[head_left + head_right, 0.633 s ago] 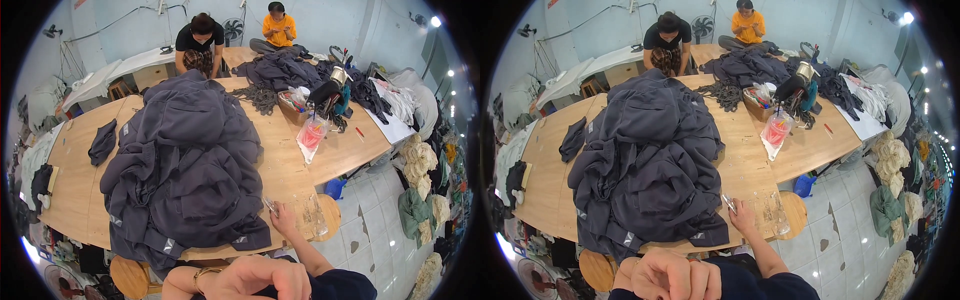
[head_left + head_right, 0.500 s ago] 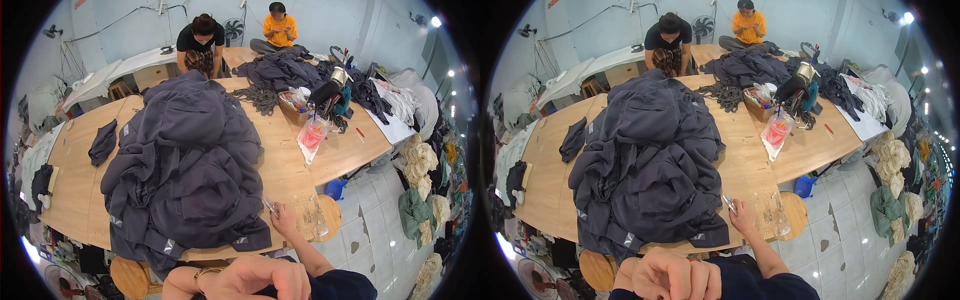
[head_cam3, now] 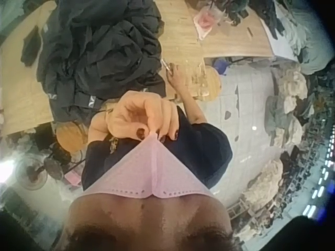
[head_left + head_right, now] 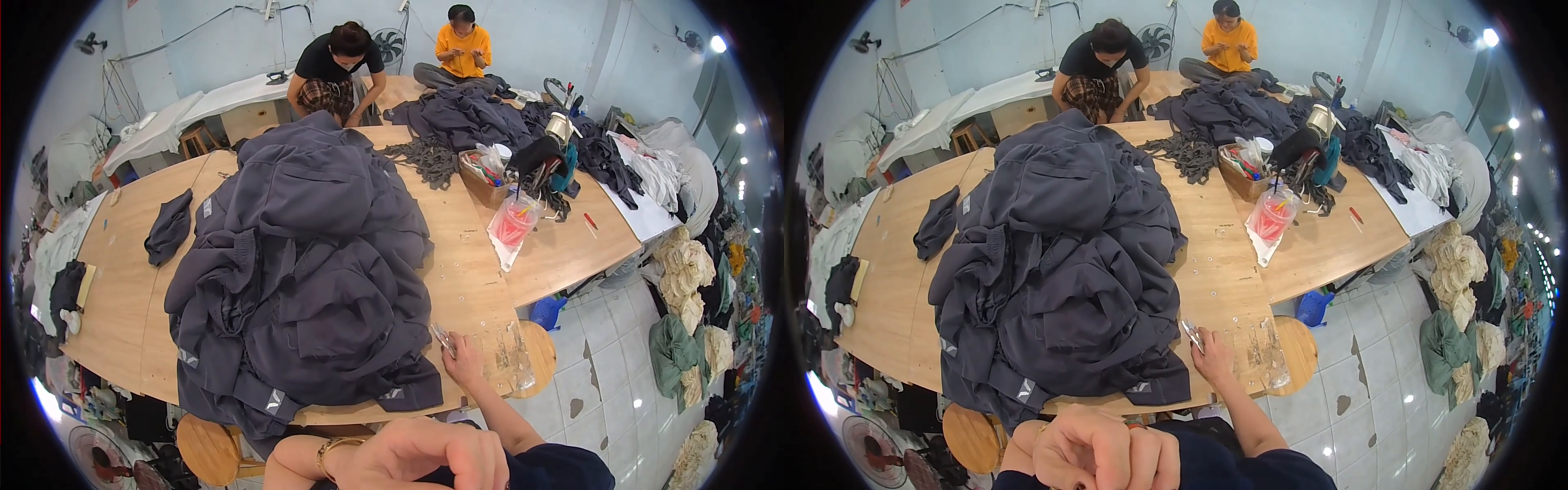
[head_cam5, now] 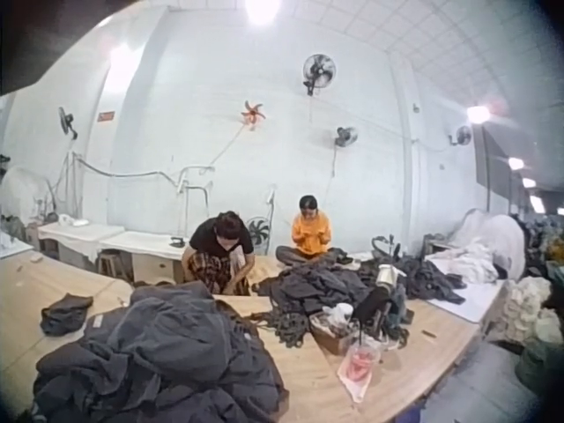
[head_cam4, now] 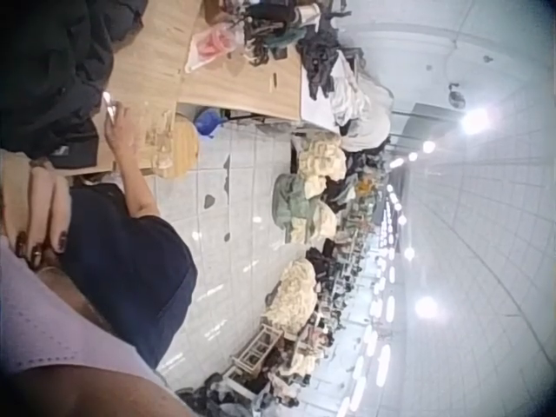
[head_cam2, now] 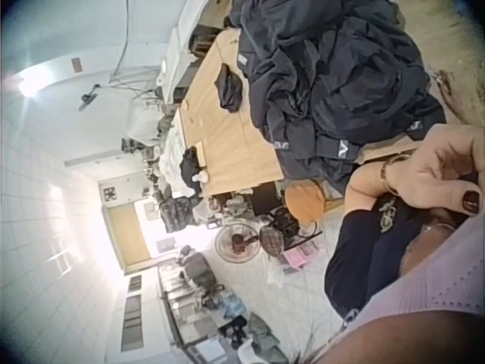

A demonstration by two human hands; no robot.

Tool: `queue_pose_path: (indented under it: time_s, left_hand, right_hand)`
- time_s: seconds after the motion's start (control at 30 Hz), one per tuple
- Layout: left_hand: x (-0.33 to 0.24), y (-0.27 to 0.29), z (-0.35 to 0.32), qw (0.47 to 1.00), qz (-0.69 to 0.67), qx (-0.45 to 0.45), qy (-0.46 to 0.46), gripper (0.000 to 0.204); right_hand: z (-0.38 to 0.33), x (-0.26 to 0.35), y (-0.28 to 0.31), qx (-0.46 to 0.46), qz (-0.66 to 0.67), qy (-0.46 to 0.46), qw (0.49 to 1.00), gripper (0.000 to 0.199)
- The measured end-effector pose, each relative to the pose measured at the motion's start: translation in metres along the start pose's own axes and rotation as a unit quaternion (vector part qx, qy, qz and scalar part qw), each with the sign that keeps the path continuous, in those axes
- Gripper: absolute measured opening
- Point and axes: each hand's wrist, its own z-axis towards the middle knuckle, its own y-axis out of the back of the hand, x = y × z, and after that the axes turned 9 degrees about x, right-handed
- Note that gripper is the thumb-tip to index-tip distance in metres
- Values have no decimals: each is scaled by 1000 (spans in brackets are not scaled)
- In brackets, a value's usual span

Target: Sort and inspect finished garments at a textile manufacturing facility.

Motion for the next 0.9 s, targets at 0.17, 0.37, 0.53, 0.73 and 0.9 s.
queue_pose_path:
  time_s: [0.17,0.37,0.53,0.73,0.9]
  left_hand:
    - [15,5,-4,996,9,23,-84,19]
    - [3,0,-3,998,-22,-3,-54,20]
    - [23,8,-11,994,-20,7,-110,19]
    - [1,5,-3,1000,-1,-2,-19,19]
    - [26,14,-9,994,-11,29,-106,20]
  right_hand:
    - [0,-4,-3,-6,-5,11,1000,40]
    - [0,2,0,3,0,5,1000,41]
    - [0,2,0,0,-13,-2,1000,39]
    - [-2,1,1,-2,-10,-3,1000,38]
    - [0,-1,-3,-12,-3,12,1000,37]
